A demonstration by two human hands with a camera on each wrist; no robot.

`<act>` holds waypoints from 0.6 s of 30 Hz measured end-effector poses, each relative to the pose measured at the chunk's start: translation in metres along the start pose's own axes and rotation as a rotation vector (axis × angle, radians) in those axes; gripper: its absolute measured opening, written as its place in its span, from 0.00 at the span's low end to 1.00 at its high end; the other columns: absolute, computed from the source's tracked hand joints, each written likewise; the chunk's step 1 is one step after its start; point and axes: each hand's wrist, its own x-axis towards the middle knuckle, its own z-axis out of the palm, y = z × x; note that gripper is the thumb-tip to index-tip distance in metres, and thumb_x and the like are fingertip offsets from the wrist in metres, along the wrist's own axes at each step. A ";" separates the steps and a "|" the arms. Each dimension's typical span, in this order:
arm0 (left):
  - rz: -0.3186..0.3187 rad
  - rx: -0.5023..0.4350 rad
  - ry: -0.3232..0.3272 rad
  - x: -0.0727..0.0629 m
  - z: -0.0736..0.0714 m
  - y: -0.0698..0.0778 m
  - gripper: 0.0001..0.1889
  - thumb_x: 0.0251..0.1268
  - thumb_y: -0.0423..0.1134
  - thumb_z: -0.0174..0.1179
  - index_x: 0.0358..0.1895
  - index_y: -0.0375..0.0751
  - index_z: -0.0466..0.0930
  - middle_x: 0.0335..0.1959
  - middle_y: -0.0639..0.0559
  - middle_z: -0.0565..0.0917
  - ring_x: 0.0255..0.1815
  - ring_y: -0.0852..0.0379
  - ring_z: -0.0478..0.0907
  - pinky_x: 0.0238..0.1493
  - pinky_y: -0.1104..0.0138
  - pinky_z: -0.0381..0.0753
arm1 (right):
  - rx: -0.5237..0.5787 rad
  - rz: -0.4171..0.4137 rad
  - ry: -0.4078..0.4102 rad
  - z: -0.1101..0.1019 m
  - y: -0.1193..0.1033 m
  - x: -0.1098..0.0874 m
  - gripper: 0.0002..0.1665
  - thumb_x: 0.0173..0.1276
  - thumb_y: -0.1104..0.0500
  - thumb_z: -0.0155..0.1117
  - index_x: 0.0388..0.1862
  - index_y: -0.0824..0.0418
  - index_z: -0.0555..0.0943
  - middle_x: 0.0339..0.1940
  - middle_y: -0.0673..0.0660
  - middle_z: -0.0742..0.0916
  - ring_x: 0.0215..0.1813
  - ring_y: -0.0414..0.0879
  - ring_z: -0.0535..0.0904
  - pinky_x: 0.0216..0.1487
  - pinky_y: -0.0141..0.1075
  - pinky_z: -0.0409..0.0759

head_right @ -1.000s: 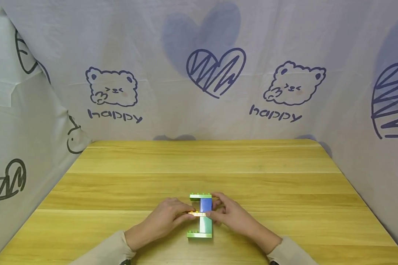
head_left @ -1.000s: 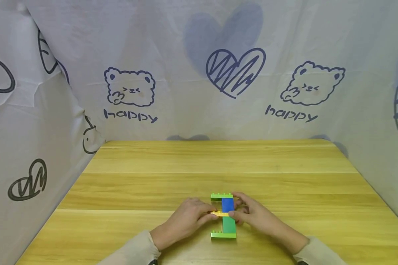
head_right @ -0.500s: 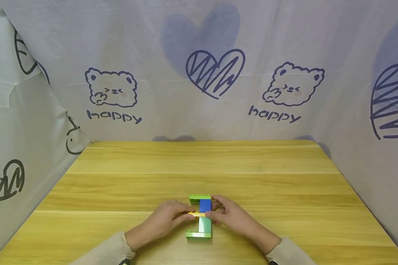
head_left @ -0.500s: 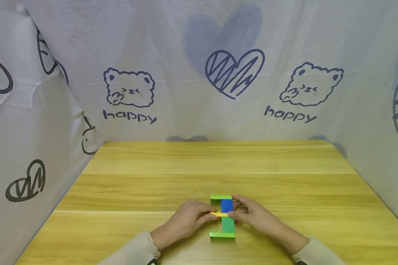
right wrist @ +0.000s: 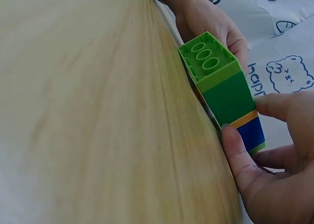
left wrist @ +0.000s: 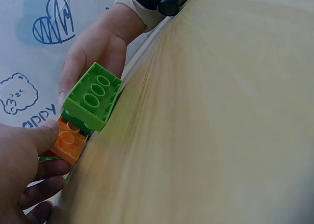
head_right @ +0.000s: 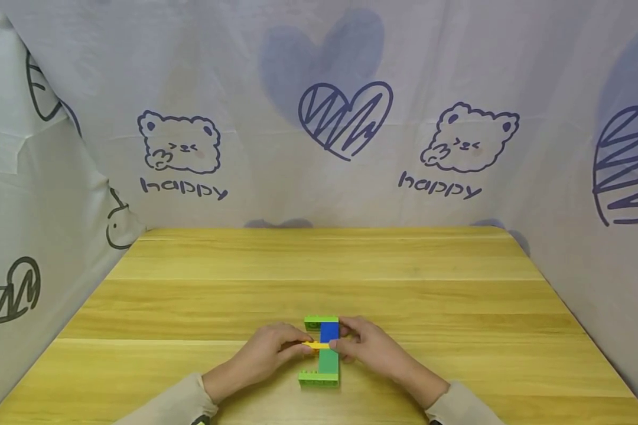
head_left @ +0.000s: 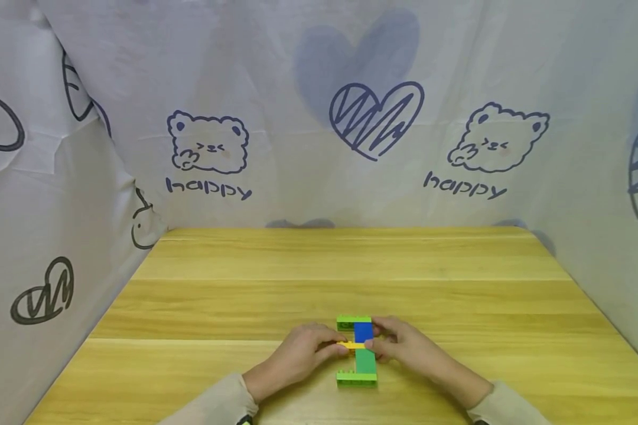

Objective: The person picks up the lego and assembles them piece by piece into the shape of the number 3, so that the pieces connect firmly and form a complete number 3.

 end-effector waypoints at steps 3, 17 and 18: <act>-0.007 -0.004 -0.007 0.000 0.000 0.000 0.18 0.67 0.55 0.56 0.47 0.49 0.87 0.40 0.62 0.86 0.42 0.66 0.80 0.45 0.68 0.79 | 0.000 0.002 0.000 0.000 0.000 0.000 0.45 0.73 0.50 0.61 0.72 0.79 0.55 0.54 0.64 0.73 0.46 0.51 0.80 0.45 0.38 0.82; -0.033 0.000 -0.038 0.002 0.000 -0.002 0.20 0.67 0.58 0.55 0.49 0.49 0.86 0.40 0.63 0.84 0.41 0.67 0.78 0.45 0.68 0.78 | -0.009 0.024 0.014 -0.002 -0.001 0.001 0.45 0.72 0.48 0.62 0.73 0.77 0.57 0.53 0.62 0.75 0.44 0.49 0.81 0.45 0.39 0.82; -0.037 -0.004 -0.042 0.003 -0.001 -0.002 0.21 0.67 0.58 0.56 0.50 0.48 0.85 0.40 0.64 0.83 0.40 0.68 0.77 0.44 0.68 0.78 | -0.009 0.023 0.016 -0.002 -0.001 0.001 0.45 0.72 0.48 0.62 0.73 0.76 0.57 0.54 0.62 0.74 0.45 0.50 0.81 0.45 0.39 0.82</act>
